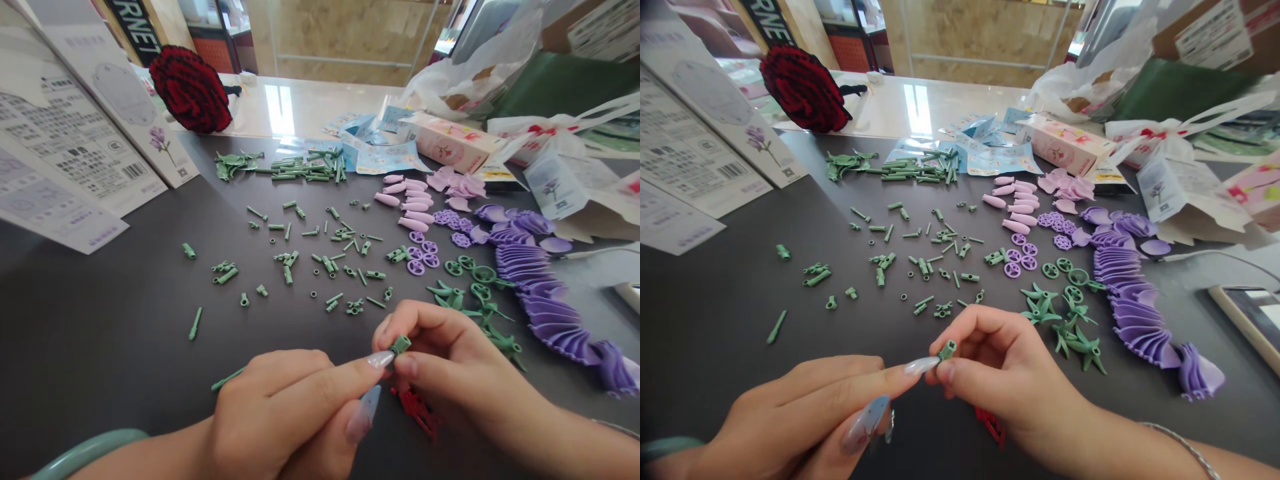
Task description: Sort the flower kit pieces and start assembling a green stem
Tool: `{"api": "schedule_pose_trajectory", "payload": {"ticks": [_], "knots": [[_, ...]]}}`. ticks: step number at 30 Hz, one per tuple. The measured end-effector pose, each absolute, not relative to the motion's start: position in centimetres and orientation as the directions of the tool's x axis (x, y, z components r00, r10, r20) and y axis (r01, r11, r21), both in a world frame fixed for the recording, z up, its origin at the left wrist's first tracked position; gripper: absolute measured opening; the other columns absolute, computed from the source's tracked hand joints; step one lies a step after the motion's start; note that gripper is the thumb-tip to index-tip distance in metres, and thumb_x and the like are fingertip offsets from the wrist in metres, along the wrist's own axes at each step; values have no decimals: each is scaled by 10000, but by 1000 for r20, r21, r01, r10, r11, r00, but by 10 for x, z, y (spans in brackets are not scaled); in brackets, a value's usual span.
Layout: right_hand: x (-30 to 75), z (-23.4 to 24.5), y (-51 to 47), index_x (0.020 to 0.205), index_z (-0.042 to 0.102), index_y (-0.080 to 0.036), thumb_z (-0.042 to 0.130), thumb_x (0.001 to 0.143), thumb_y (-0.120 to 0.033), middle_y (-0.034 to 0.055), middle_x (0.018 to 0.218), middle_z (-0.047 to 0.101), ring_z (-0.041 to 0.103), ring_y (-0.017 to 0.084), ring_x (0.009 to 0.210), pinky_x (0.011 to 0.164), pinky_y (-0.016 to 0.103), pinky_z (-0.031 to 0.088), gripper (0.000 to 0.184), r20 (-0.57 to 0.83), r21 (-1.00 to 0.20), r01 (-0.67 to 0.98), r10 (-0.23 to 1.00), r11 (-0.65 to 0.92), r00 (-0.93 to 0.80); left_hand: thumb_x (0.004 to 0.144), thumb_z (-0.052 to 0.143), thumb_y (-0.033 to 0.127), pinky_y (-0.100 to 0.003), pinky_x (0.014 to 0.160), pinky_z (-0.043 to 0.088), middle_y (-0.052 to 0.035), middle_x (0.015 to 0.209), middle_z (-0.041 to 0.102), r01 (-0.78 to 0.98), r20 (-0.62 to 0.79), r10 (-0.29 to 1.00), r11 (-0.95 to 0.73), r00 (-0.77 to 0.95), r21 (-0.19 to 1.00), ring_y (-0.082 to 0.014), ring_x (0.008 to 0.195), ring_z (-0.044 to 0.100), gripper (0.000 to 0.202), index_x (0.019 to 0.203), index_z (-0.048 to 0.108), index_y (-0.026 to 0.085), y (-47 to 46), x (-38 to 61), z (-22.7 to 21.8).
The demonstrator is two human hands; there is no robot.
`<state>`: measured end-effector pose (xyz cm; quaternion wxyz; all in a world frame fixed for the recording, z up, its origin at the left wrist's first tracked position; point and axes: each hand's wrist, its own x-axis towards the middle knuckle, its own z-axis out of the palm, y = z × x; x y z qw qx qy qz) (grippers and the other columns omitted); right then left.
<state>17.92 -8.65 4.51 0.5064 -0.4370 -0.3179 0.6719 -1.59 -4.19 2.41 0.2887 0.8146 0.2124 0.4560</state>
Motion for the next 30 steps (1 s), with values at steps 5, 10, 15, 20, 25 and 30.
{"api": "schedule_pose_trajectory", "payload": {"ticks": [5,10,15,20,25,30], "knots": [[179,47,-85,771,759,-244,860,755,-222,-17,665,713,639,73,611,579,126,514,105,-234,-898,-359,967,-255,-103,1016,500,265,-157,587,546,20,662,695,32,606,623,-710,494,703,-104,533,650,212,1115,685,232,-42,-15,25],[178,46,-85,751,759,-237,851,746,-182,-13,664,730,664,85,603,576,143,537,108,-215,-919,-319,973,-232,-88,1020,486,263,-143,604,567,-5,713,738,22,574,620,-690,535,724,-108,572,683,255,982,732,209,-37,-12,29],[178,46,-87,755,754,-204,852,746,-207,10,664,743,691,108,597,558,158,549,98,-208,-929,-297,976,-220,-70,1035,452,313,-148,567,567,-21,677,730,70,537,643,-674,547,736,-116,552,677,344,906,749,195,-35,-12,31],[175,45,-89,747,748,-201,844,762,-194,7,666,747,693,97,601,556,141,545,98,-205,-919,-330,976,-217,-70,1014,494,230,-126,623,562,-8,740,743,-7,538,641,-640,548,769,-99,604,692,255,904,721,194,-35,-11,33],[175,46,-89,740,749,-205,844,753,-185,9,671,750,707,116,608,579,173,577,98,-195,-918,-340,979,-204,-62,972,529,142,-114,666,557,-1,773,750,-52,521,650,-597,554,800,-92,628,693,196,918,710,192,-36,-11,34],[178,51,-87,754,763,-216,823,762,-130,8,698,765,727,123,628,580,177,584,105,-183,-937,-284,978,-204,-99,939,556,132,-133,642,568,0,778,763,-69,502,651,-570,570,819,-109,608,698,185,921,724,209,-36,-10,36]]}}
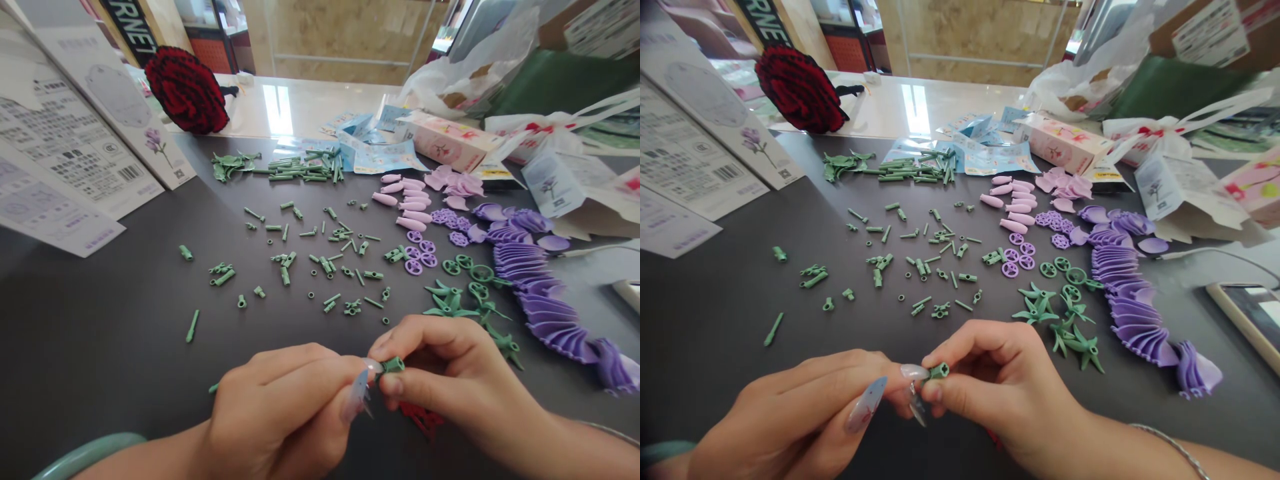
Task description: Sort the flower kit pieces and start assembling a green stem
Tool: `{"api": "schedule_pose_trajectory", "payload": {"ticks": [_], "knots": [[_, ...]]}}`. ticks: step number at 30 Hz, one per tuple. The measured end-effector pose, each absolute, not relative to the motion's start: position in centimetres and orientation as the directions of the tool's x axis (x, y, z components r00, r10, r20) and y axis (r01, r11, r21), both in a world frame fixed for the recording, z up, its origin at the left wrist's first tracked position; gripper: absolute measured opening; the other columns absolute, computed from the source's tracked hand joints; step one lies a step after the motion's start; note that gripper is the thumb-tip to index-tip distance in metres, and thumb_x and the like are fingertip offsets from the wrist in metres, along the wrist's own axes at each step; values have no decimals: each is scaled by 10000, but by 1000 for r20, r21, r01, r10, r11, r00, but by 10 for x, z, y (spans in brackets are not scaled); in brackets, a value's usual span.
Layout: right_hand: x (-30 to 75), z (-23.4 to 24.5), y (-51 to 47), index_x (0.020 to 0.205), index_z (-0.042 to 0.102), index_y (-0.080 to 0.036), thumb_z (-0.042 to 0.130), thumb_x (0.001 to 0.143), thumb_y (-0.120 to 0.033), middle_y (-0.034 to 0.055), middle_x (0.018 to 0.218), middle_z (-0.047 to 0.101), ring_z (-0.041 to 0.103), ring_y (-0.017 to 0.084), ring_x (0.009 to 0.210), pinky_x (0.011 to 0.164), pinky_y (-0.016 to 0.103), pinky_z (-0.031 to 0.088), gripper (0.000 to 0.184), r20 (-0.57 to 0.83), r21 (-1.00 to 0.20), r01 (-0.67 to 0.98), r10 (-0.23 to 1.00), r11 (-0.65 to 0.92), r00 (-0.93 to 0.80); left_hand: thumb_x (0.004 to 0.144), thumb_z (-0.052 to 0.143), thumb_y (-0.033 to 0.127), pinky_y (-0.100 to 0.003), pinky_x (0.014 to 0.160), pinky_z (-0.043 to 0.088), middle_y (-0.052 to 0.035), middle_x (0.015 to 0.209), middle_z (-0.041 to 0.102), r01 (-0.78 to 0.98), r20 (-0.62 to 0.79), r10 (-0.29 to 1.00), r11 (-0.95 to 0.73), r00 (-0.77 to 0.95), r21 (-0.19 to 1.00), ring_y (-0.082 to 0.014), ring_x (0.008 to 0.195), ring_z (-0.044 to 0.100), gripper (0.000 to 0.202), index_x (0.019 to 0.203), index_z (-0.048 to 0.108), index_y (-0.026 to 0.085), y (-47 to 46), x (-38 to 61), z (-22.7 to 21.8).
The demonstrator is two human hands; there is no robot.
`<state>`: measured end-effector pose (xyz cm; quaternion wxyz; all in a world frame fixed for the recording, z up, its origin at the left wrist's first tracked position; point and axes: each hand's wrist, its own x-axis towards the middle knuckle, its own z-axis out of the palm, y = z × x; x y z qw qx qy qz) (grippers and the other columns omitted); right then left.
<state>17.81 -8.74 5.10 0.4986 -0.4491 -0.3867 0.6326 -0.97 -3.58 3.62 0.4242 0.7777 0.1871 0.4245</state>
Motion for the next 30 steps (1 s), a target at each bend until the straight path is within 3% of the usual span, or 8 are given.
{"api": "schedule_pose_trajectory", "payload": {"ticks": [9,16,19,24,30], "knots": [[178,51,-86,749,730,-187,839,775,-221,9,670,744,703,114,624,588,180,562,116,-229,-918,-305,967,-253,-114,899,539,66,-122,648,553,18,794,758,-78,486,623,-564,613,822,-89,629,696,243,958,722,215,-30,-13,42],[178,49,-82,850,723,-195,888,717,-282,-16,630,688,646,94,568,533,161,498,230,-274,-927,-259,962,-270,-20,951,544,163,-162,629,583,27,735,729,-29,362,755,-415,546,909,-101,606,708,185,1038,704,196,-28,-13,44],[178,46,-83,936,741,-231,862,763,-248,-34,664,705,667,80,584,562,145,510,212,-233,-919,-321,972,-230,-29,947,540,149,-163,624,573,20,734,729,-45,389,712,-450,584,892,-103,617,701,242,1077,731,220,-28,-14,44],[179,46,-84,838,758,-227,858,781,-236,-17,687,755,725,85,642,599,125,541,116,-235,-882,-405,970,-242,-69,961,545,209,-173,591,556,-16,713,712,-124,483,672,-509,561,852,-118,605,671,274,1113,765,263,-27,-14,38],[179,47,-84,790,757,-214,886,731,-271,19,663,756,726,135,612,580,196,579,153,-211,-945,-255,978,-203,1,984,538,275,-201,551,563,-45,701,709,-140,511,666,-529,543,837,-146,583,665,267,1121,766,257,-27,-13,34]]}}
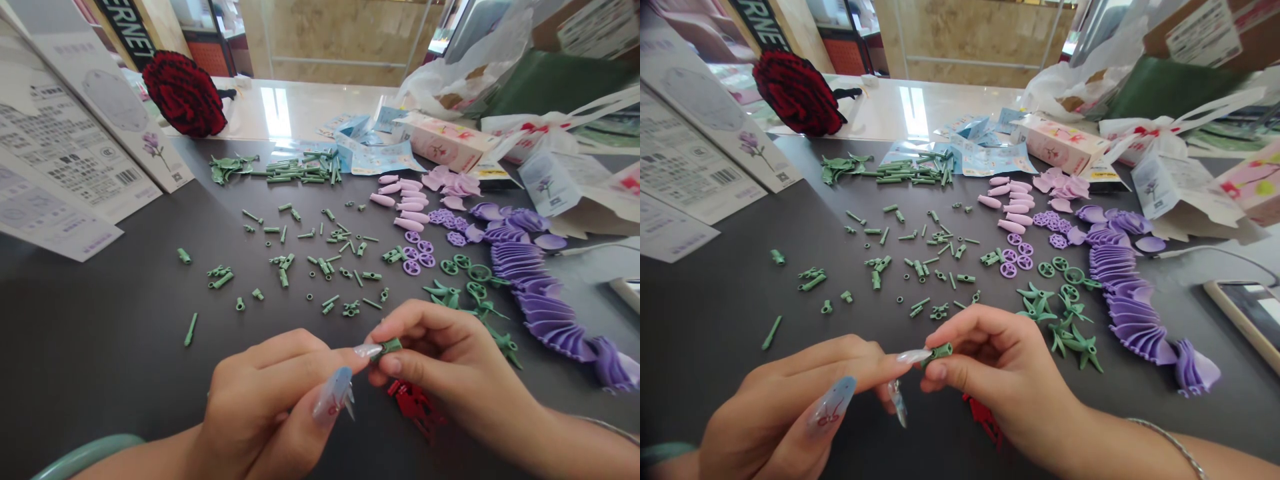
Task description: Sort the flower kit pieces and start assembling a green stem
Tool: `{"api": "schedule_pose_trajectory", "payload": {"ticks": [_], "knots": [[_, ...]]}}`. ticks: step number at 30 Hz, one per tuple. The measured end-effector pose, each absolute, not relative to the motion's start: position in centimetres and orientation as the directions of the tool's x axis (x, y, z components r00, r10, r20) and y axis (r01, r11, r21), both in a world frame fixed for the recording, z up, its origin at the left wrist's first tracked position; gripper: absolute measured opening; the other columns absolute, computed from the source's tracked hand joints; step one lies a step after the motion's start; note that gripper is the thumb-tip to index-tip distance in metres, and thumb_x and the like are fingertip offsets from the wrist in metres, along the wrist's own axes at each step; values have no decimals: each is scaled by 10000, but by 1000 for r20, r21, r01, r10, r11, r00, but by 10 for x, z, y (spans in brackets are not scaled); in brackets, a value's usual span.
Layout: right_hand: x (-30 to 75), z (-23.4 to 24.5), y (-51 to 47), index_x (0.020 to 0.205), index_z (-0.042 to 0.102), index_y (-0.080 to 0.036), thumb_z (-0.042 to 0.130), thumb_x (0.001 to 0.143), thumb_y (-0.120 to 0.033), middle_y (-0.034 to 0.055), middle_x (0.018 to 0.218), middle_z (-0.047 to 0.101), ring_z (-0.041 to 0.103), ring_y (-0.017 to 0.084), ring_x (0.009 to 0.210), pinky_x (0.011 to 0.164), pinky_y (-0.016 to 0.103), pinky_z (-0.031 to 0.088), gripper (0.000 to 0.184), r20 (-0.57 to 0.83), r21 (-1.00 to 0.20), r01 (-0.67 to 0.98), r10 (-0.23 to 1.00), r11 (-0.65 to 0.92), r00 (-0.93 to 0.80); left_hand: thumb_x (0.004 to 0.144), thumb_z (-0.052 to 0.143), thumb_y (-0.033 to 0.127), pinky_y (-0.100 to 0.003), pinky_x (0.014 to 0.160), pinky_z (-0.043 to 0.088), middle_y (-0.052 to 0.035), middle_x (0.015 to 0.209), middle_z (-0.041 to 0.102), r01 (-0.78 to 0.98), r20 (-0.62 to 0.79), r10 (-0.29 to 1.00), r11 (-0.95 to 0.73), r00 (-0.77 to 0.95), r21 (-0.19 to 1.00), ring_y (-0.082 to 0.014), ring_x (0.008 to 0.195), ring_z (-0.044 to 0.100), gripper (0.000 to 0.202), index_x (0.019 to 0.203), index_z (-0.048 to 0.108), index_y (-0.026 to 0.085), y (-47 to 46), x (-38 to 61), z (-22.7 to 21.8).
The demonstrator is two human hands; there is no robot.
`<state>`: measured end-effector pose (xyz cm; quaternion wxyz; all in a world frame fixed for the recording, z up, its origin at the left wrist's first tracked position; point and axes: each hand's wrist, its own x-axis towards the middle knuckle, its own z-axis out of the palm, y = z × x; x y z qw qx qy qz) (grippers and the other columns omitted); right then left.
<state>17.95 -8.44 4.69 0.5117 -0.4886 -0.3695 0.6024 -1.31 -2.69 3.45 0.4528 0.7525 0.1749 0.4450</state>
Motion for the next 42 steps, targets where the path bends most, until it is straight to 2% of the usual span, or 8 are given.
{"api": "schedule_pose_trajectory", "payload": {"ticks": [4,8,12,16,24,29,37,42], "knots": [[177,49,-83,704,773,-236,925,649,-319,-4,546,674,600,111,463,415,185,478,182,-127,-989,-93,987,-117,103,989,522,243,-181,590,558,-34,731,702,-133,514,638,-546,574,827,-130,617,670,273,1132,755,244,-27,-15,35],[177,51,-82,681,782,-266,922,648,-319,2,584,692,588,115,489,431,196,483,153,-59,-997,-50,987,-52,148,961,530,161,-177,609,550,-18,740,697,-126,503,633,-543,588,830,-120,639,662,284,1127,749,231,-25,-15,38],[179,51,-82,735,793,-250,908,668,-332,-5,546,663,578,116,460,412,198,471,156,-90,-996,7,987,-91,135,928,518,113,-173,610,552,4,697,702,-62,426,667,-497,611,866,-109,616,668,278,1026,761,205,-24,-12,45],[179,52,-83,765,777,-231,904,679,-324,2,577,695,651,133,514,468,197,527,179,-108,-994,-39,986,-104,130,932,511,127,-180,600,556,1,682,708,-70,371,685,-425,627,903,-109,595,673,265,981,765,187,-23,-9,47],[179,49,-84,722,757,-234,905,687,-335,1,604,707,650,122,511,460,185,530,183,5,-999,39,986,-2,166,990,527,236,-224,574,561,-18,643,689,-97,225,750,-211,621,973,-133,574,664,277,950,796,185,-21,-9,47],[180,49,-85,742,794,-291,905,685,-226,-8,694,774,727,139,601,561,175,592,141,167,-981,125,967,145,193,998,538,273,-248,583,581,-25,650,673,-138,138,752,-63,645,988,-140,576,658,288,938,803,177,-22,-8,46],[180,52,-83,768,813,-312,851,702,-92,-20,727,788,757,164,669,611,204,630,233,263,-961,140,947,239,184,981,590,272,-224,551,557,-22,679,664,-208,85,745,74,662,975,-131,599,655,237,962,813,196,-24,-9,45],[182,52,-82,778,813,-282,818,705,-84,-6,754,795,758,171,694,625,211,631,211,299,-937,245,934,249,194,954,642,382,-240,563,558,-6,720,656,-222,-113,734,344,669,912,-132,592,661,238,994,779,191,-24,-7,43]]}}
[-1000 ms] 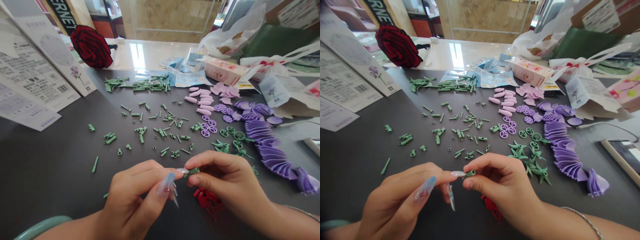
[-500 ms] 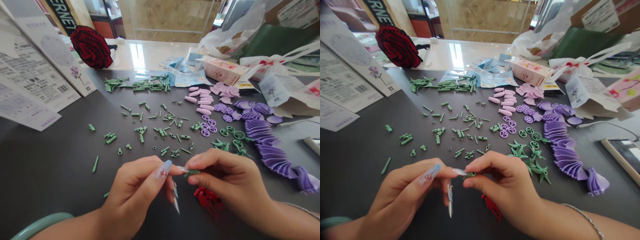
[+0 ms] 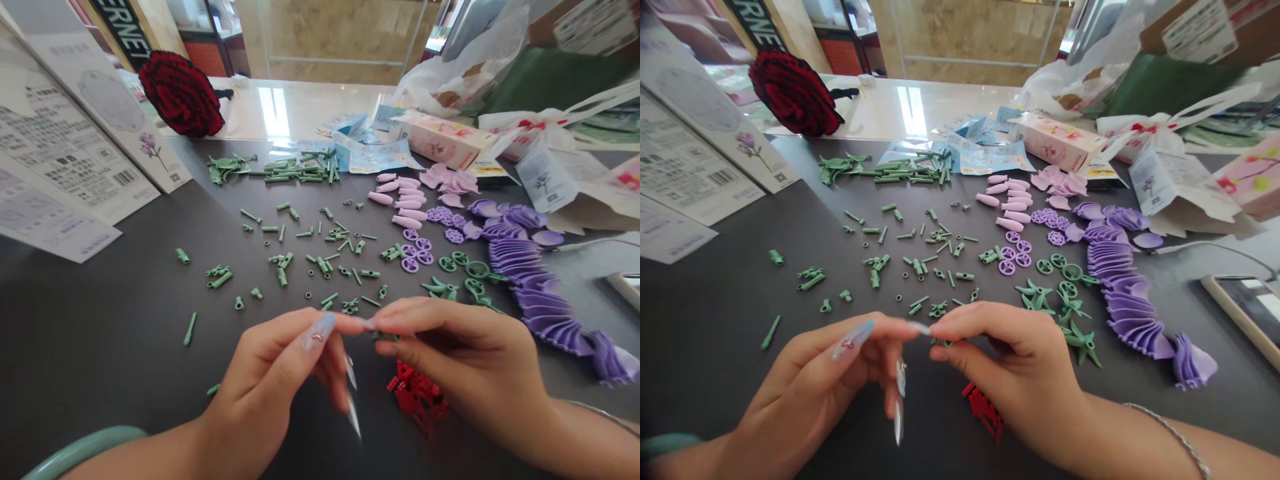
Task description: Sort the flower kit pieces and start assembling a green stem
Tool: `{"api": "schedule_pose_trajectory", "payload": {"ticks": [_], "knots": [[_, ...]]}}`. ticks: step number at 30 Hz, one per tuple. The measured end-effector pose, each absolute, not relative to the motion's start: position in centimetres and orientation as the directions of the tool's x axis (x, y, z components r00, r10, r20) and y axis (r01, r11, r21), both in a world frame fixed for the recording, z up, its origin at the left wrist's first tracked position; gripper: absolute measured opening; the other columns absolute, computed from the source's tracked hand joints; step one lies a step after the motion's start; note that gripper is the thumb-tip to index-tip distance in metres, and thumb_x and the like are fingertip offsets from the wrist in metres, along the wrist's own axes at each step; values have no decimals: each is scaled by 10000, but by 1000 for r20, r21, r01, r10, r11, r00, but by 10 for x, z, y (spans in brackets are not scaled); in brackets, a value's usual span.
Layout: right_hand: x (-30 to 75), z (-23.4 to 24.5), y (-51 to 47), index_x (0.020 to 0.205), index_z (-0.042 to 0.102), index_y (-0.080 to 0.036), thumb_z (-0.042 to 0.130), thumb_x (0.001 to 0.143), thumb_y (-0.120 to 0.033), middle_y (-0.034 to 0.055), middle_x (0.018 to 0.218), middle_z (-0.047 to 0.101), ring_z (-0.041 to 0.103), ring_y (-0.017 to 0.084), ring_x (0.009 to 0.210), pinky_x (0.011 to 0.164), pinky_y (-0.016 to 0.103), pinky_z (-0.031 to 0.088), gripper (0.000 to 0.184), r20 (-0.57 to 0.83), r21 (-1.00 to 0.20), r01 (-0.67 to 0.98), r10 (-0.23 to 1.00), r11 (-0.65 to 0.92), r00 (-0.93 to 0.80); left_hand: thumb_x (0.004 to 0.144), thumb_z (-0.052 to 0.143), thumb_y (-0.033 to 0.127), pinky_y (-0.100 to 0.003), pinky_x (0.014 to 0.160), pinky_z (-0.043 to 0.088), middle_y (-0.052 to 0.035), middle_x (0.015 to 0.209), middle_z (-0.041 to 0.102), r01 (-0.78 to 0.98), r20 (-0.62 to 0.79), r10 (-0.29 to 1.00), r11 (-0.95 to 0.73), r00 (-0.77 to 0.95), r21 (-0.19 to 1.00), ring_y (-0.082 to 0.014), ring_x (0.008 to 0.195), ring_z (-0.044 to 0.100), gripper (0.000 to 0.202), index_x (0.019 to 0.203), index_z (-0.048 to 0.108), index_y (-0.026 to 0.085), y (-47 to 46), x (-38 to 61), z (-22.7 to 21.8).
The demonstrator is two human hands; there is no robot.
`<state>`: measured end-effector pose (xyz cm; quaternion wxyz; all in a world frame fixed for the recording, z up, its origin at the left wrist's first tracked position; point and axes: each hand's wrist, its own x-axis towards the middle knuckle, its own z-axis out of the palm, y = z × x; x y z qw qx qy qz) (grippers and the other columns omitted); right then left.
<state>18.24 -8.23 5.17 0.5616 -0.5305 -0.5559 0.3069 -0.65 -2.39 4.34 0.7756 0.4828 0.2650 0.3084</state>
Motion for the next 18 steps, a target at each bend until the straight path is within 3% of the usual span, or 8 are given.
{"api": "schedule_pose_trajectory", "payload": {"ticks": [4,9,18], "knots": [[184,52,-81,917,825,-271,734,768,-59,-10,794,780,718,104,684,616,140,570,274,329,-895,355,937,271,113,928,682,395,-235,566,553,39,752,645,-252,-223,748,463,625,850,-114,562,648,216,1050,656,219,-23,-3,41],[184,50,-82,1055,798,-204,677,809,-34,-11,818,722,662,49,706,663,80,513,323,388,-830,442,922,341,16,960,628,416,-230,573,552,54,708,602,-188,-298,720,511,627,839,-104,566,615,230,934,580,192,-21,-2,39],[185,45,-82,918,683,-227,726,806,-91,-39,790,717,671,79,696,674,132,548,181,381,-834,435,924,338,13,889,646,587,-235,608,484,32,635,541,-3,-329,583,494,743,870,-113,580,548,455,768,535,162,-18,-2,39]]}}
